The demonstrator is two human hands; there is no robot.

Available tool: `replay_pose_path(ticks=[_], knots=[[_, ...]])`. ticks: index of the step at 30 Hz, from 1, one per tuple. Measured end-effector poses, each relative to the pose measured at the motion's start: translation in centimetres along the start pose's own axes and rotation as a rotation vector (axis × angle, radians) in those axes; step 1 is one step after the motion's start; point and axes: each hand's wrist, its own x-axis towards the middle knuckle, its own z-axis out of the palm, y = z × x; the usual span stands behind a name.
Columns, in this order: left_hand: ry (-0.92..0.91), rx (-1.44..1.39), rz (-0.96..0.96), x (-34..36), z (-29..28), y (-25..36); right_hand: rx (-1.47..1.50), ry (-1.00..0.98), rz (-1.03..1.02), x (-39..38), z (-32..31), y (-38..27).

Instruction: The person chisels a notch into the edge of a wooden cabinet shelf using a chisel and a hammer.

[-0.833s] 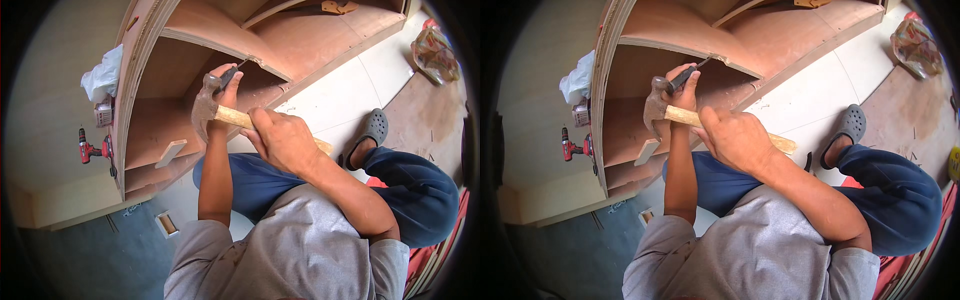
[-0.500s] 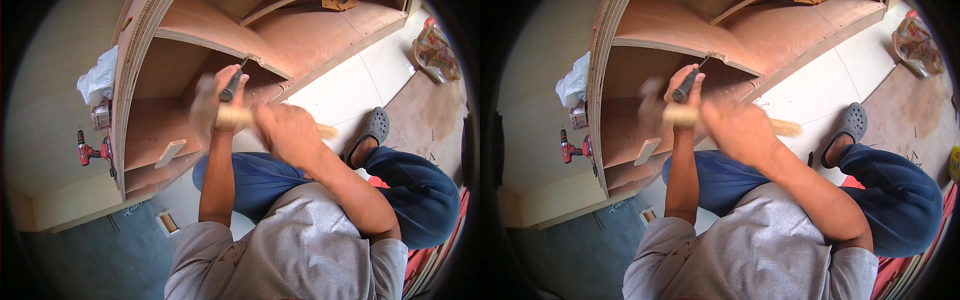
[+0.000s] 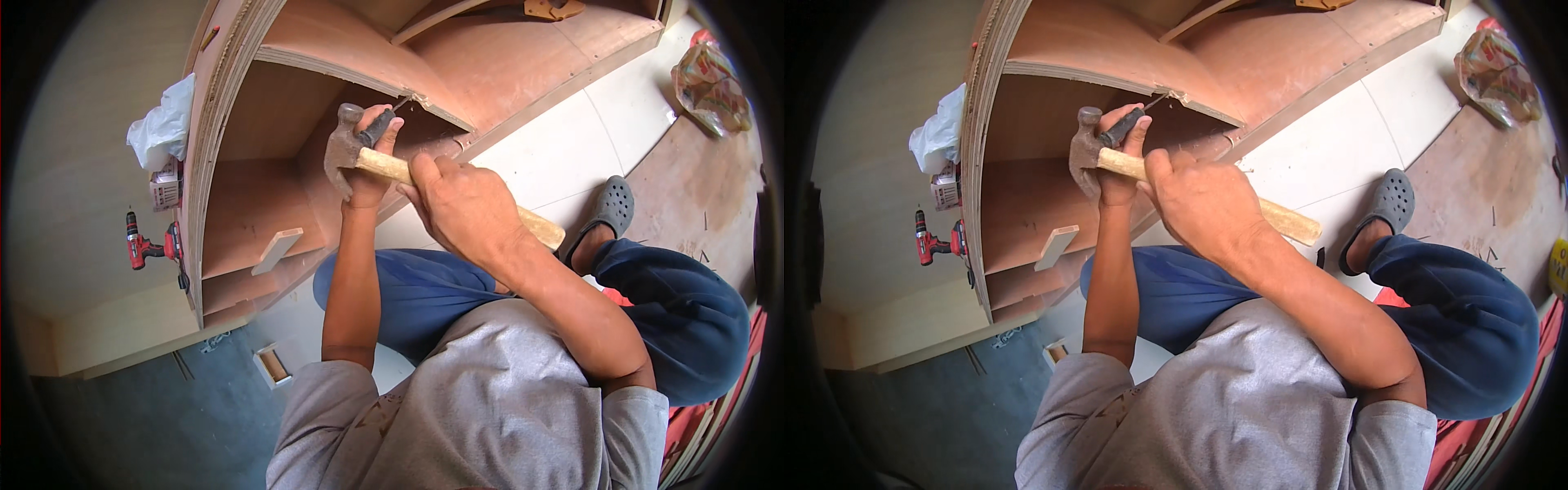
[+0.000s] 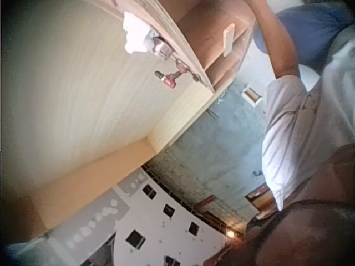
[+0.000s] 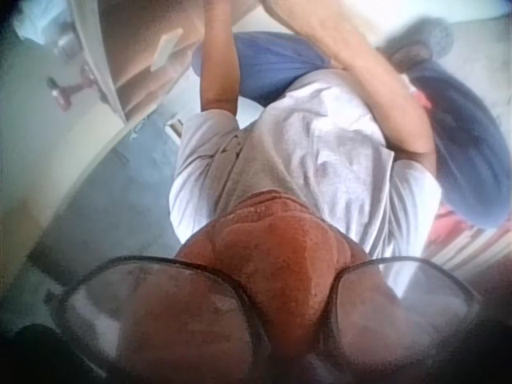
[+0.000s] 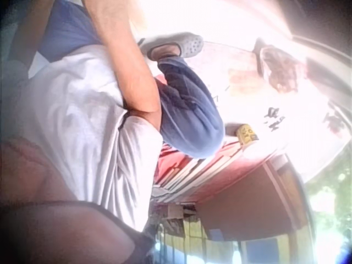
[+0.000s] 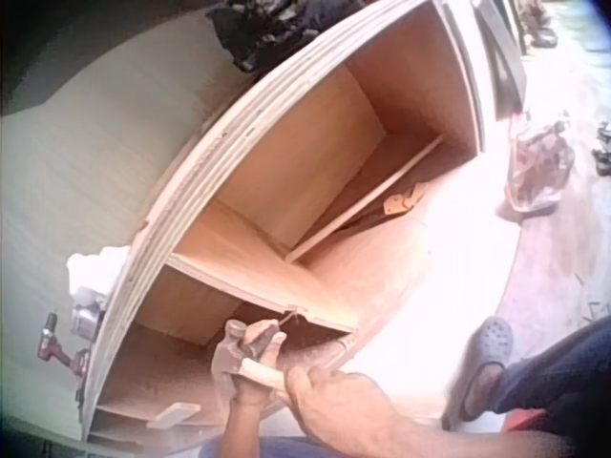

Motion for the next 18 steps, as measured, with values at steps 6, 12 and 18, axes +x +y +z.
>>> replay_pose_path(ticks=[6, 12, 18], knots=[[0.029, -0.263, -0.204, -0.3, -1.3, 2.2, 0.060, -0.038, -0.050, -1.9, 0.1, -1.3], [0.091, -0.175, -0.116, 0.8, -0.3, 2.5, 0.124, 0.024, -0.076, -1.4, -0.6, -1.2], [0.064, -0.065, 0.066, 1.5, 0.2, 3.4, 0.178, 0.128, -0.095, -1.1, -1.3, -0.7]])
